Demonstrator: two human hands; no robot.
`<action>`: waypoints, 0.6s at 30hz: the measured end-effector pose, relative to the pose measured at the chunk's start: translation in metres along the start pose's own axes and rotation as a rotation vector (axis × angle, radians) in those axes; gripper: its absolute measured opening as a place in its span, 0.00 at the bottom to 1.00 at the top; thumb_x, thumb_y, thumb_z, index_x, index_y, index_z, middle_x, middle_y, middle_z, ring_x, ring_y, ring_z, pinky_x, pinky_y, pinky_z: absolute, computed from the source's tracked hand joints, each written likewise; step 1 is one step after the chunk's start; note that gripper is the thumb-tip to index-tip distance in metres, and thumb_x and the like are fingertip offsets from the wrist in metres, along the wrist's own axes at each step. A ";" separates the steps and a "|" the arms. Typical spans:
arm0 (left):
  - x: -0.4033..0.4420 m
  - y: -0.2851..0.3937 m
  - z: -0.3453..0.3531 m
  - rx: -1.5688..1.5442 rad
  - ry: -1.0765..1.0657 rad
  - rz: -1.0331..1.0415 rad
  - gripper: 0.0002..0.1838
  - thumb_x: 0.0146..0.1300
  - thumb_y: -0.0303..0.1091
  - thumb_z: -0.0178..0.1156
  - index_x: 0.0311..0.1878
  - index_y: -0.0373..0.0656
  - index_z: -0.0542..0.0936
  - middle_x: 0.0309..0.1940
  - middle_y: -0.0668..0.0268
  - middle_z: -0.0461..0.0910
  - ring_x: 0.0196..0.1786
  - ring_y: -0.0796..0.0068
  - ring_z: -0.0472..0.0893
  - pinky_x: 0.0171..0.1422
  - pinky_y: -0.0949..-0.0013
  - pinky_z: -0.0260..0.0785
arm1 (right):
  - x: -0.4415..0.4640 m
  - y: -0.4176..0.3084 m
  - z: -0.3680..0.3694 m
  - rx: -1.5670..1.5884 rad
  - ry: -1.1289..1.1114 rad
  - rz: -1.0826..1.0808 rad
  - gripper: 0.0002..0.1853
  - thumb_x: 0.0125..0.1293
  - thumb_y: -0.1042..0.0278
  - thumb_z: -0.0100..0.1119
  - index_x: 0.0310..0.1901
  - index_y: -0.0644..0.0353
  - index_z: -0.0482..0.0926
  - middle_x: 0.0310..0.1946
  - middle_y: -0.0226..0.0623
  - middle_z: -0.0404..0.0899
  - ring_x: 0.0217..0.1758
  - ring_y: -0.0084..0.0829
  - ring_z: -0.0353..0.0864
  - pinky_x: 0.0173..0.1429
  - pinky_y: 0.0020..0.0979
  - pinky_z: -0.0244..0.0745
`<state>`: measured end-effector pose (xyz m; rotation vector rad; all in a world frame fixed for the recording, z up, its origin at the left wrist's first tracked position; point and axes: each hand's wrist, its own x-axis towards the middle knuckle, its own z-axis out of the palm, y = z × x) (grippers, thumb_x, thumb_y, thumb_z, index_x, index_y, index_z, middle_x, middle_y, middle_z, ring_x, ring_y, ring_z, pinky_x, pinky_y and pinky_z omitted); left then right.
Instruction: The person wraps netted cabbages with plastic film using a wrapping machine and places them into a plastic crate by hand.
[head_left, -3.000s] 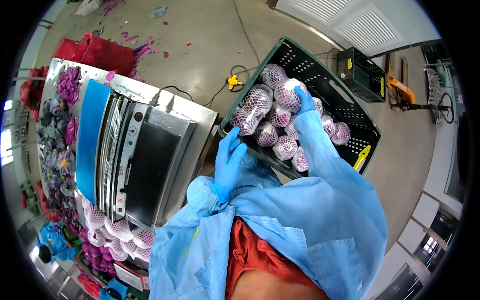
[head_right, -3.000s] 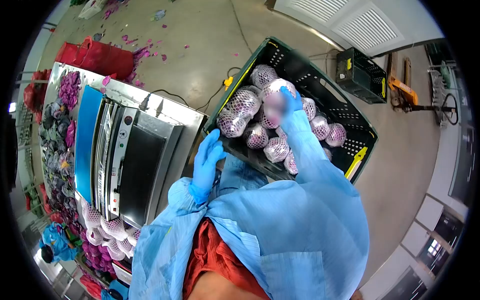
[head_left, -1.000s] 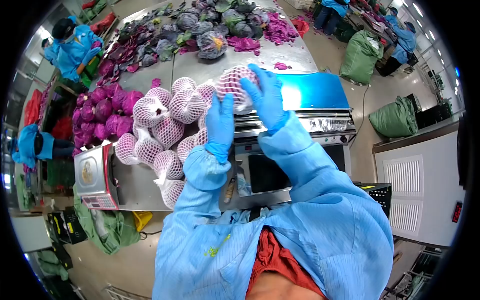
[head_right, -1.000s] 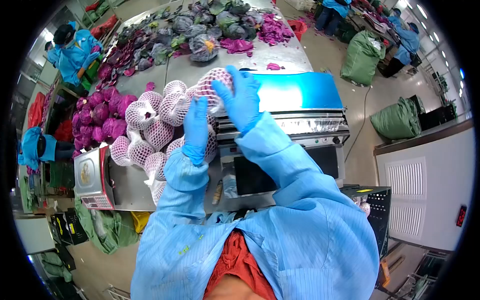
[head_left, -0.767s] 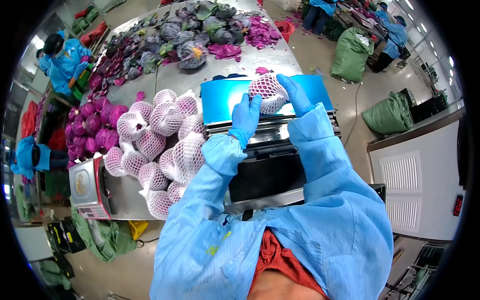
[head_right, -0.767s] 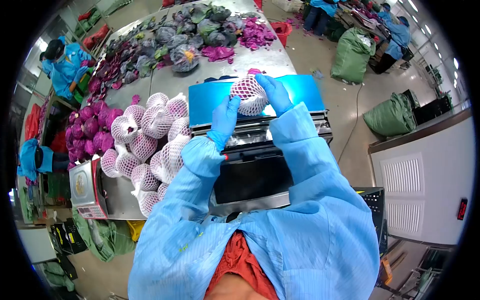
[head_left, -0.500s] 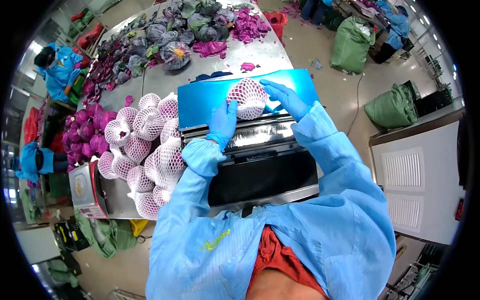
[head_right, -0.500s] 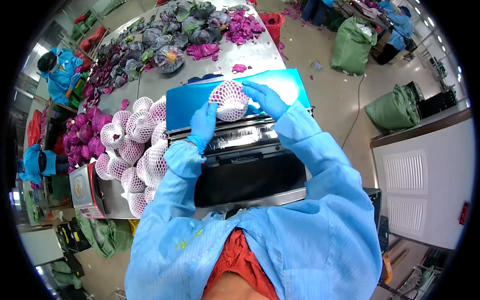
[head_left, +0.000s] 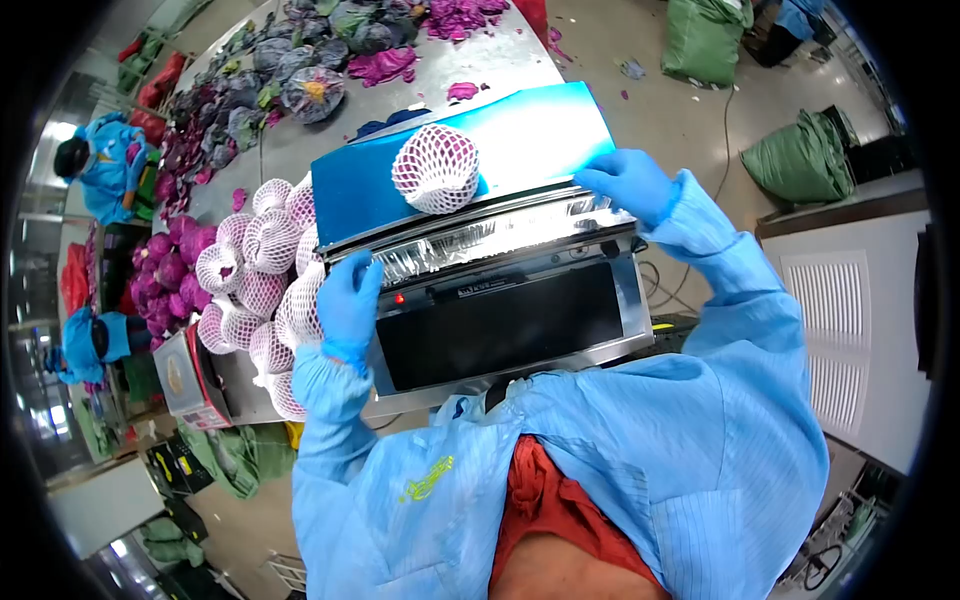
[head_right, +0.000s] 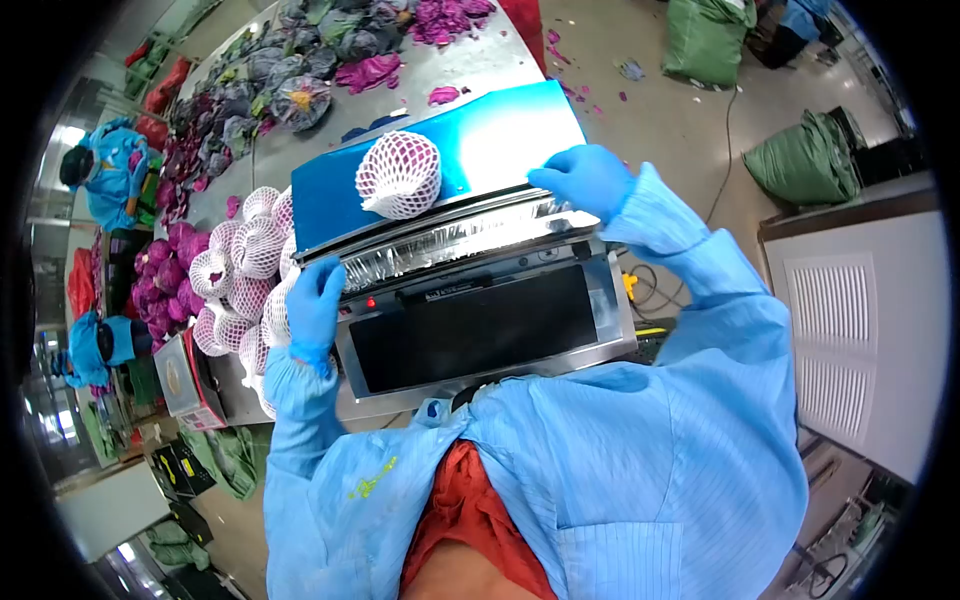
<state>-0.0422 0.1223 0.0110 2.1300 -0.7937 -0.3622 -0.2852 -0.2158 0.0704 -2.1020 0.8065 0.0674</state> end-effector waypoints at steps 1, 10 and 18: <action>-0.006 -0.020 -0.007 0.015 -0.064 -0.056 0.27 0.61 0.39 0.65 0.61 0.37 0.73 0.28 0.63 0.80 0.30 0.77 0.79 0.36 0.71 0.72 | -0.012 0.006 -0.008 -0.086 -0.019 0.072 0.19 0.63 0.54 0.60 0.45 0.63 0.84 0.33 0.39 0.83 0.33 0.30 0.81 0.41 0.31 0.76; 0.012 0.016 -0.023 -0.402 -0.509 -0.618 0.14 0.66 0.38 0.57 0.49 0.39 0.77 0.26 0.62 0.81 0.21 0.78 0.78 0.21 0.75 0.71 | -0.018 0.029 0.033 0.547 -0.134 0.612 0.15 0.67 0.60 0.56 0.46 0.65 0.74 0.30 0.39 0.79 0.25 0.29 0.78 0.25 0.30 0.71; 0.031 0.021 -0.009 -0.504 -0.419 -0.804 0.09 0.66 0.32 0.57 0.38 0.35 0.79 0.27 0.61 0.81 0.23 0.75 0.80 0.22 0.75 0.75 | 0.007 0.017 0.053 0.661 -0.031 0.748 0.09 0.70 0.66 0.48 0.43 0.64 0.72 0.19 0.33 0.71 0.17 0.25 0.70 0.17 0.25 0.61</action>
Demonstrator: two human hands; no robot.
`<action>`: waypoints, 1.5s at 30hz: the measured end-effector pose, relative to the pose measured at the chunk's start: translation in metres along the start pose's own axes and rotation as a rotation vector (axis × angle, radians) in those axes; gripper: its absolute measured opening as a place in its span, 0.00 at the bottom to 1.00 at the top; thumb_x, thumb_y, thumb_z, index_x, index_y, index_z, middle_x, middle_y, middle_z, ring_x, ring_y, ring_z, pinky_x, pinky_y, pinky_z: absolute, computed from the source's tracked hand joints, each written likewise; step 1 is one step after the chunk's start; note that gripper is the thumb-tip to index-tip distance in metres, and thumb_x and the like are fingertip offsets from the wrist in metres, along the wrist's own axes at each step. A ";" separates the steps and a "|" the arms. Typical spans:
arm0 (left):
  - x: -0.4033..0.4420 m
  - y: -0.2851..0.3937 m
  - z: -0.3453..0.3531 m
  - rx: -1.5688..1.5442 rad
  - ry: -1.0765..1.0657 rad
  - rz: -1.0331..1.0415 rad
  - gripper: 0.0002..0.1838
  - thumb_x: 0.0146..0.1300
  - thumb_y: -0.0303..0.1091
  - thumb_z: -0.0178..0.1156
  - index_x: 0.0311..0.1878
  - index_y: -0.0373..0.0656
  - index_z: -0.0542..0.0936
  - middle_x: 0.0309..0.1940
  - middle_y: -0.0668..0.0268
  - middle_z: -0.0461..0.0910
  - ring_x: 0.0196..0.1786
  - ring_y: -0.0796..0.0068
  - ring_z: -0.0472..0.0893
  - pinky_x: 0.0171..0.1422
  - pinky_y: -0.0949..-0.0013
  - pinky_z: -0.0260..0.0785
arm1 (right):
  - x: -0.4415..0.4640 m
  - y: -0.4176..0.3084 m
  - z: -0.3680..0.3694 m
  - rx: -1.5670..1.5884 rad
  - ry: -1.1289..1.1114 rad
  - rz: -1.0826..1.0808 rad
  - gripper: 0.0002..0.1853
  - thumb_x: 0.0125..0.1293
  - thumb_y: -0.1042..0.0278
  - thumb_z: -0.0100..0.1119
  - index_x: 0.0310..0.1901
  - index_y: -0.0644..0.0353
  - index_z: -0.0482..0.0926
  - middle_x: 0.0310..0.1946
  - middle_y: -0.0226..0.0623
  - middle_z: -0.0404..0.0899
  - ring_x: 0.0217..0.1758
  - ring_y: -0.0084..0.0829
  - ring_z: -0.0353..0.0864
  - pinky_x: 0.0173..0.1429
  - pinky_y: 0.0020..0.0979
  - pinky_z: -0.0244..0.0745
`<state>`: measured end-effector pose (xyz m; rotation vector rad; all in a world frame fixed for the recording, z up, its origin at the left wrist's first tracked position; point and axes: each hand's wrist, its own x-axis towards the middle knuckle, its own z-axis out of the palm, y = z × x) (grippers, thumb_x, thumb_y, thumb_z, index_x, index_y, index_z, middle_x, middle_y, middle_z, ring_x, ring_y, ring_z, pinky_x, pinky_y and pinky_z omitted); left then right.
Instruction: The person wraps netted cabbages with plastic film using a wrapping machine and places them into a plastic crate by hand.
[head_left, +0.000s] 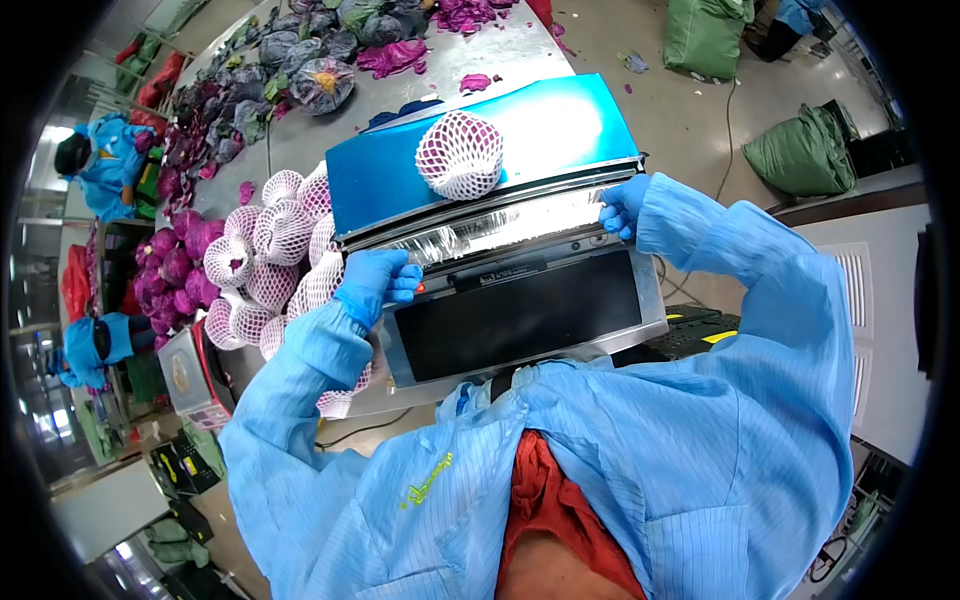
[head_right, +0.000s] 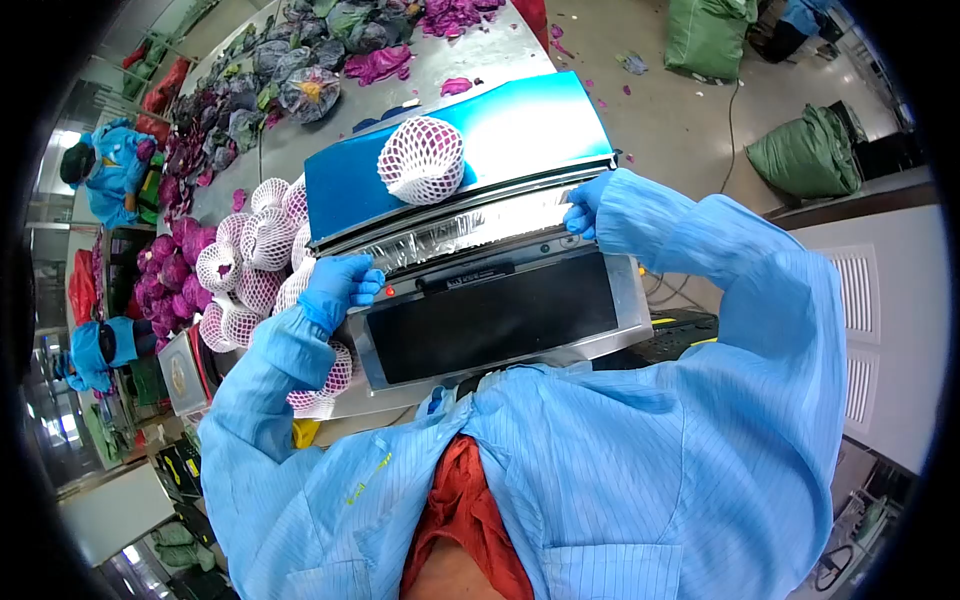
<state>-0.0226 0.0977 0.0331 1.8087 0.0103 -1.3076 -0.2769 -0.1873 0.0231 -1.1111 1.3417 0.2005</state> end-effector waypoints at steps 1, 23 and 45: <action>0.004 0.001 -0.001 0.001 -0.022 -0.005 0.09 0.66 0.31 0.56 0.37 0.35 0.79 0.26 0.61 0.81 0.23 0.75 0.80 0.22 0.75 0.75 | 0.000 -0.001 0.002 -0.009 -0.010 -0.008 0.09 0.70 0.65 0.49 0.42 0.63 0.72 0.19 0.33 0.71 0.17 0.25 0.70 0.17 0.25 0.61; 0.018 0.086 -0.019 0.052 0.123 1.005 0.19 0.65 0.31 0.61 0.57 0.37 0.74 0.54 0.61 0.77 0.57 0.72 0.76 0.63 0.71 0.66 | -0.040 -0.126 -0.006 -0.104 -0.331 -1.011 0.20 0.68 0.61 0.57 0.58 0.61 0.75 0.57 0.38 0.78 0.65 0.34 0.71 0.68 0.36 0.64; -0.048 -0.037 0.063 -0.246 -0.637 -0.222 0.35 0.71 0.61 0.44 0.70 0.46 0.63 0.61 0.62 0.74 0.57 0.67 0.79 0.59 0.66 0.73 | -0.080 0.042 0.078 -0.206 -0.483 -0.176 0.32 0.55 0.43 0.70 0.46 0.69 0.81 0.30 0.39 0.84 0.27 0.26 0.81 0.31 0.27 0.75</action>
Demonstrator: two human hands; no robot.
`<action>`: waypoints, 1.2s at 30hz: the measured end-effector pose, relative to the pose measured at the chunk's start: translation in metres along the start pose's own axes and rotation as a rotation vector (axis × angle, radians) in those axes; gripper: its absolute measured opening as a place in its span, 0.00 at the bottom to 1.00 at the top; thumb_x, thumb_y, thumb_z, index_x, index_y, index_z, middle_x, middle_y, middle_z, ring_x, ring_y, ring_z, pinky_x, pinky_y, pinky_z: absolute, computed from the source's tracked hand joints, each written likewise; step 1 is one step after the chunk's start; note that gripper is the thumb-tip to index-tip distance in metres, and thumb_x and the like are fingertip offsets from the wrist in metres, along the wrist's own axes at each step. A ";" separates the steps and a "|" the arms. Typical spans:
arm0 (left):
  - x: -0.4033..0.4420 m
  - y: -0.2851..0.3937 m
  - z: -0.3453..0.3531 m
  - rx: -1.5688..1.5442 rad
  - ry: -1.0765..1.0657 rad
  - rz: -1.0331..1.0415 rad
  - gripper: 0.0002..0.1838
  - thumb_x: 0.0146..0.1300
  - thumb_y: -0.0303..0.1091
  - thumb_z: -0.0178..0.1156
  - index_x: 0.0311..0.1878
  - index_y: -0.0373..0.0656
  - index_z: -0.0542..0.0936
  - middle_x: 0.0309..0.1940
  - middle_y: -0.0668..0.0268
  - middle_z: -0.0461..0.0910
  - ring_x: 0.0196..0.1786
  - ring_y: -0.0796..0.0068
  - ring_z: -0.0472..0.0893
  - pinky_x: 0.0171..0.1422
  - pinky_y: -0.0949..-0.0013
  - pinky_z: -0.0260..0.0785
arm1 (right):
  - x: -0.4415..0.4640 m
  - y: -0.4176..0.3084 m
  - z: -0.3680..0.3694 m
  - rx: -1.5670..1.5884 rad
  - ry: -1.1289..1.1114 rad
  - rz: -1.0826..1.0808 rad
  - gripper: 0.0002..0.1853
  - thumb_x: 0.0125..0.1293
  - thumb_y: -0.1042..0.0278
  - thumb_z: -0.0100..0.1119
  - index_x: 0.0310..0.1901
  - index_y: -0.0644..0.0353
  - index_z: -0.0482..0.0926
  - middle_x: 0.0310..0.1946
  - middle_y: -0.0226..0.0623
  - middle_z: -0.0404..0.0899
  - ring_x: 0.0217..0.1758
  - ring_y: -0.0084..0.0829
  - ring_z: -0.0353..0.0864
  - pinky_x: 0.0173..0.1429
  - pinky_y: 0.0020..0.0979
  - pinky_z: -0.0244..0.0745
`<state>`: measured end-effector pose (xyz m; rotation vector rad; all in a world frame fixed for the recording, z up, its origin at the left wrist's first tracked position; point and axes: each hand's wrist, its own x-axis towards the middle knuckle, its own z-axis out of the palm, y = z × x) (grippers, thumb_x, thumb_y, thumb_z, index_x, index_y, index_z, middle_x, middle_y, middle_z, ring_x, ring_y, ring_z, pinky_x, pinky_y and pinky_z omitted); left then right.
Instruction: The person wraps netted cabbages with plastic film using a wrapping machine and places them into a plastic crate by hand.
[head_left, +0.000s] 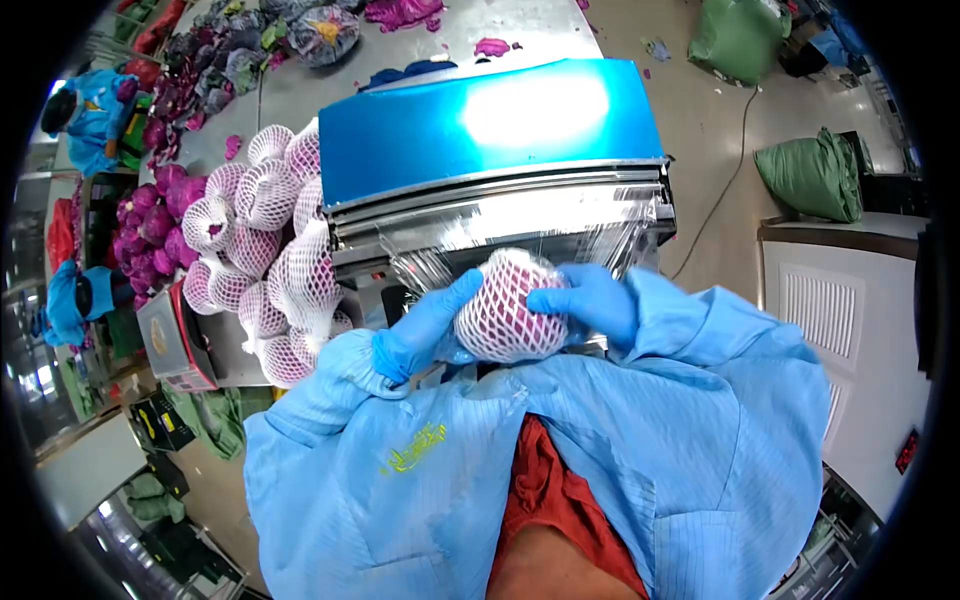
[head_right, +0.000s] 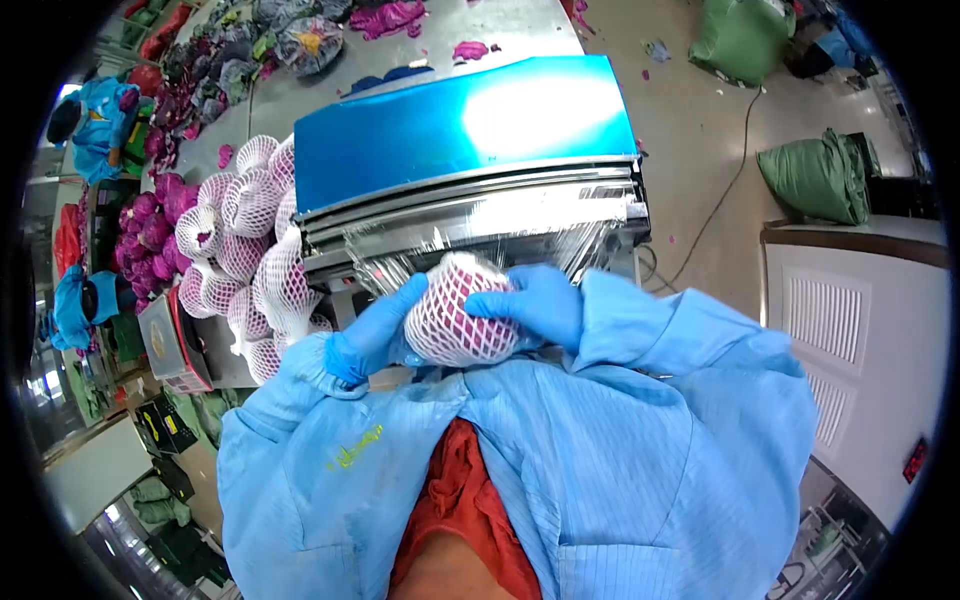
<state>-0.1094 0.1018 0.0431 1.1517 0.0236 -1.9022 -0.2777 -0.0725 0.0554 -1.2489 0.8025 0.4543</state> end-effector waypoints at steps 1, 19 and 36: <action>0.016 -0.026 -0.018 -0.029 -0.020 -0.025 0.36 0.69 0.64 0.44 0.71 0.48 0.63 0.62 0.62 0.74 0.58 0.67 0.78 0.61 0.65 0.73 | 0.010 0.026 0.006 0.005 -0.006 0.033 0.35 0.55 0.40 0.68 0.49 0.69 0.80 0.33 0.41 0.84 0.31 0.28 0.82 0.36 0.28 0.77; -0.020 -0.074 -0.062 1.616 0.362 0.881 0.41 0.43 0.26 0.62 0.67 0.41 0.65 0.60 0.54 0.68 0.61 0.49 0.68 0.62 0.54 0.68 | -0.001 0.088 -0.032 -0.916 0.074 -0.777 0.50 0.49 0.59 0.74 0.73 0.54 0.56 0.65 0.48 0.63 0.61 0.46 0.70 0.66 0.43 0.66; -0.030 -0.097 -0.074 1.361 0.543 1.461 0.06 0.56 0.29 0.60 0.37 0.41 0.79 0.47 0.58 0.77 0.51 0.57 0.75 0.54 0.60 0.67 | -0.047 0.081 -0.027 -0.865 0.340 -1.147 0.10 0.59 0.73 0.61 0.43 0.59 0.81 0.45 0.39 0.79 0.53 0.44 0.79 0.59 0.43 0.70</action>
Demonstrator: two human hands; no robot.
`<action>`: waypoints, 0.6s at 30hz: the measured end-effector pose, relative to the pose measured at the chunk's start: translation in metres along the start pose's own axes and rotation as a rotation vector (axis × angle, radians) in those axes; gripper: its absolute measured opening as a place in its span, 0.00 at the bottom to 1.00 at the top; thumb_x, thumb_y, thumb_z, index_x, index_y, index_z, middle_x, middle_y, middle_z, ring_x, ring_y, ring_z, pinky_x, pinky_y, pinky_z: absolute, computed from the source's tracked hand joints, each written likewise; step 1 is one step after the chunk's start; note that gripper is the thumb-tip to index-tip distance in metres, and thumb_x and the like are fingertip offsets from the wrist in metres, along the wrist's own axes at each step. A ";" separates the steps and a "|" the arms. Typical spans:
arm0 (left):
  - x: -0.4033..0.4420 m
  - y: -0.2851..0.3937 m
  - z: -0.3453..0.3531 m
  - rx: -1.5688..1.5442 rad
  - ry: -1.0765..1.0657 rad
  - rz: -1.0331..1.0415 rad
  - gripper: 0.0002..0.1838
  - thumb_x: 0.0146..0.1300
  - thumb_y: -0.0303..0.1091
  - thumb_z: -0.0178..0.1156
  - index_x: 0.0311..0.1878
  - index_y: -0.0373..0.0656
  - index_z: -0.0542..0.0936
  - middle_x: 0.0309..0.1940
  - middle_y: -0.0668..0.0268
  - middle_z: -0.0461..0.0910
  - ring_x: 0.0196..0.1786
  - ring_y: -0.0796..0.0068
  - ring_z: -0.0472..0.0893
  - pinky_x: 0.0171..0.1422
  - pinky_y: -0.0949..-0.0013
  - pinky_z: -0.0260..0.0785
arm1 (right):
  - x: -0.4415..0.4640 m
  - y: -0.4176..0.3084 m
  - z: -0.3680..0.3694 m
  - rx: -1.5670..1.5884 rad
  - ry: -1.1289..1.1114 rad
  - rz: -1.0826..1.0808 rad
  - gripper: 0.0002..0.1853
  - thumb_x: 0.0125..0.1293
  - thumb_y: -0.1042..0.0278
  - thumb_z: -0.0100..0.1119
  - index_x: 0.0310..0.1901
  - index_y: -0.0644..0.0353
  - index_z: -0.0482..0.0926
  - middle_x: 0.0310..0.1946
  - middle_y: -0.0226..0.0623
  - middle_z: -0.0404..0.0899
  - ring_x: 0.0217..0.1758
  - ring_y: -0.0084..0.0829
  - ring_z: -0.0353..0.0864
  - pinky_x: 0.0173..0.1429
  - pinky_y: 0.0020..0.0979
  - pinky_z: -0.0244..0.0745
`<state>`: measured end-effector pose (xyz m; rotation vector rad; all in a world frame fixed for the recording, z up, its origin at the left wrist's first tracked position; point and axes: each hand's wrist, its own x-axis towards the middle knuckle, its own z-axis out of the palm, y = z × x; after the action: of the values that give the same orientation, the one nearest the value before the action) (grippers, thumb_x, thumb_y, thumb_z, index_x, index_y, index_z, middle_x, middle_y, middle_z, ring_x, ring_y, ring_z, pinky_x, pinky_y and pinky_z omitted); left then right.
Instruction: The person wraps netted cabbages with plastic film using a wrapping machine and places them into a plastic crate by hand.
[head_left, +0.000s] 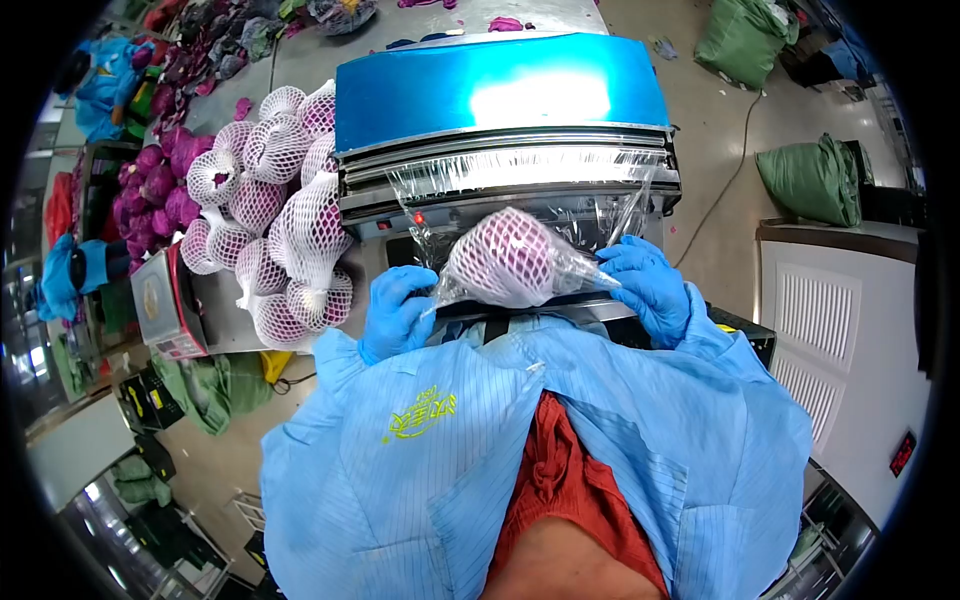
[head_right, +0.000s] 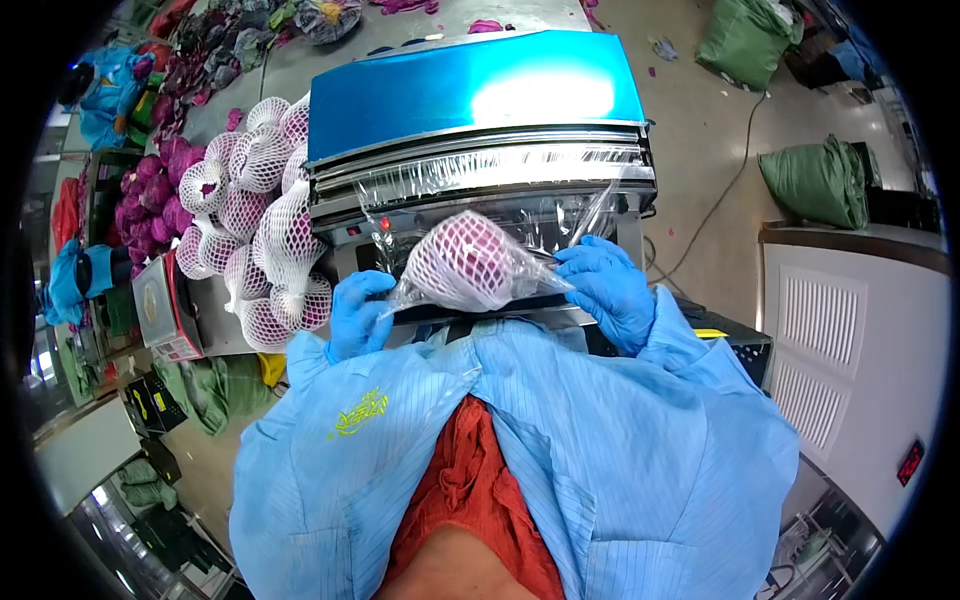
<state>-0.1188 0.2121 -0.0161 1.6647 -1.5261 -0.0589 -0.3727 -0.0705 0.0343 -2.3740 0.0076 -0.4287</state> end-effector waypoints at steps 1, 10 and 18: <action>-0.001 0.004 0.002 -0.136 0.055 -0.113 0.05 0.58 0.29 0.59 0.37 0.40 0.78 0.48 0.57 0.77 0.51 0.58 0.75 0.54 0.60 0.67 | 0.009 -0.005 -0.003 0.162 0.010 0.002 0.09 0.68 0.69 0.54 0.44 0.64 0.80 0.42 0.42 0.80 0.49 0.43 0.78 0.55 0.41 0.68; 0.014 0.023 0.047 -1.039 0.820 -1.043 0.12 0.68 0.37 0.53 0.32 0.39 0.76 0.25 0.66 0.76 0.19 0.79 0.71 0.19 0.76 0.63 | 0.011 -0.046 0.026 0.782 0.385 0.886 0.15 0.74 0.63 0.49 0.28 0.56 0.72 0.20 0.21 0.68 0.22 0.12 0.62 0.28 0.17 0.56; -0.010 -0.002 0.086 -0.046 0.536 -0.710 0.14 0.67 0.36 0.61 0.26 0.40 0.74 0.17 0.67 0.70 0.19 0.76 0.70 0.24 0.68 0.63 | -0.046 0.042 0.073 0.029 0.380 0.917 0.14 0.73 0.59 0.51 0.32 0.61 0.72 0.23 0.36 0.73 0.24 0.32 0.73 0.29 0.34 0.67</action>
<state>-0.1672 0.1736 -0.0761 1.9113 -0.5002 -0.0201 -0.3887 -0.0488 -0.0575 -1.9539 1.1893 -0.3972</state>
